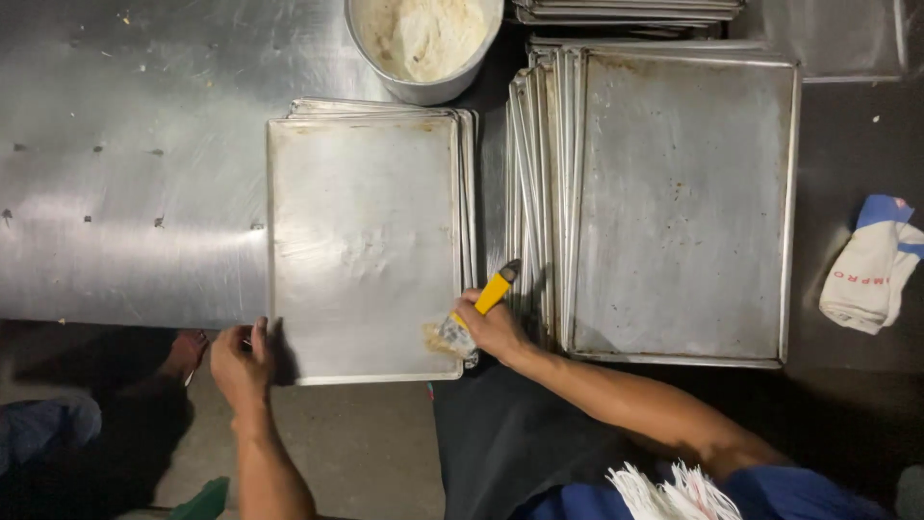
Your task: Apply grease or shortening to individual baking trays using a brush.
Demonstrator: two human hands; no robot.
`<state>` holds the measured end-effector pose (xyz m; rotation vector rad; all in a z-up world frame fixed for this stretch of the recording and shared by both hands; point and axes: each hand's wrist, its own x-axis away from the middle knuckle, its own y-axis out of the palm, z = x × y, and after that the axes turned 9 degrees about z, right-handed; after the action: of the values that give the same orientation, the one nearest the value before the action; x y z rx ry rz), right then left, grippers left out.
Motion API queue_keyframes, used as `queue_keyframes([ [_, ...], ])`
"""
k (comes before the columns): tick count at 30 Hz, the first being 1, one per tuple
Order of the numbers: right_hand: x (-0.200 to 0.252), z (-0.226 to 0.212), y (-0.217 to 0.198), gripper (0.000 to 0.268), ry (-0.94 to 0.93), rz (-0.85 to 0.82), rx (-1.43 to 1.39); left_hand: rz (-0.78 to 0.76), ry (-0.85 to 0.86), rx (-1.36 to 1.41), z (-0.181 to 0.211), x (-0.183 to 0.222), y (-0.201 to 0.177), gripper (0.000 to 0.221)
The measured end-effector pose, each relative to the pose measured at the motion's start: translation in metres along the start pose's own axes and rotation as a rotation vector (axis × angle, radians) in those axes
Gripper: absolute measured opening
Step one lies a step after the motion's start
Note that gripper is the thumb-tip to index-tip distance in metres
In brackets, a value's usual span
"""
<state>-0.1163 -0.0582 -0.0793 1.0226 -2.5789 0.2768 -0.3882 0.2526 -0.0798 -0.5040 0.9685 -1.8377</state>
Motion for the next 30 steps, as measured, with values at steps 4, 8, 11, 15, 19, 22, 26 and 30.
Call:
queue_keyframes([
  [4, -0.035, -0.013, -0.050, 0.015, -0.091, 0.245, 0.033, 0.740, -0.047, -0.006, -0.016, 0.057, 0.061, 0.031],
  [8, -0.093, -0.075, -0.109, 0.011, -0.223, 0.562, 0.063, 0.518, -0.837, 0.507, -0.003, 0.137, 0.141, 0.075],
  [11, -0.167, -0.122, -0.138, 0.026, -0.473, 0.671, 0.171, 0.584, -1.001, 0.863, 0.093, 0.129, 0.139, 0.075],
  [15, -0.259, -0.196, -0.123, 0.027, -0.417, 0.561, -0.091, 0.668, -1.055, 0.927, 0.081, 0.129, 0.133, 0.073],
  [19, -0.335, -0.227, -0.085, 0.025, -0.719, 0.531, 0.129, 0.544, -0.862, 0.812, 0.028, 0.181, 0.125, 0.063],
  [22, -0.396, -0.203, -0.065, 0.024, -0.996, 0.619, 0.356, 0.564, -0.998, 0.800, 0.016, 0.213, 0.114, 0.055],
  [26, -0.514, -0.110, -0.077, 0.040, -1.077, 0.775, 0.868, 0.622, -1.141, 0.750, 0.035, 0.238, 0.088, 0.051],
  [30, -0.464, -0.179, -0.124, 0.039, -0.612, 0.529, 0.757, 0.644, -1.141, 0.650, 0.045, 0.233, 0.076, 0.047],
])
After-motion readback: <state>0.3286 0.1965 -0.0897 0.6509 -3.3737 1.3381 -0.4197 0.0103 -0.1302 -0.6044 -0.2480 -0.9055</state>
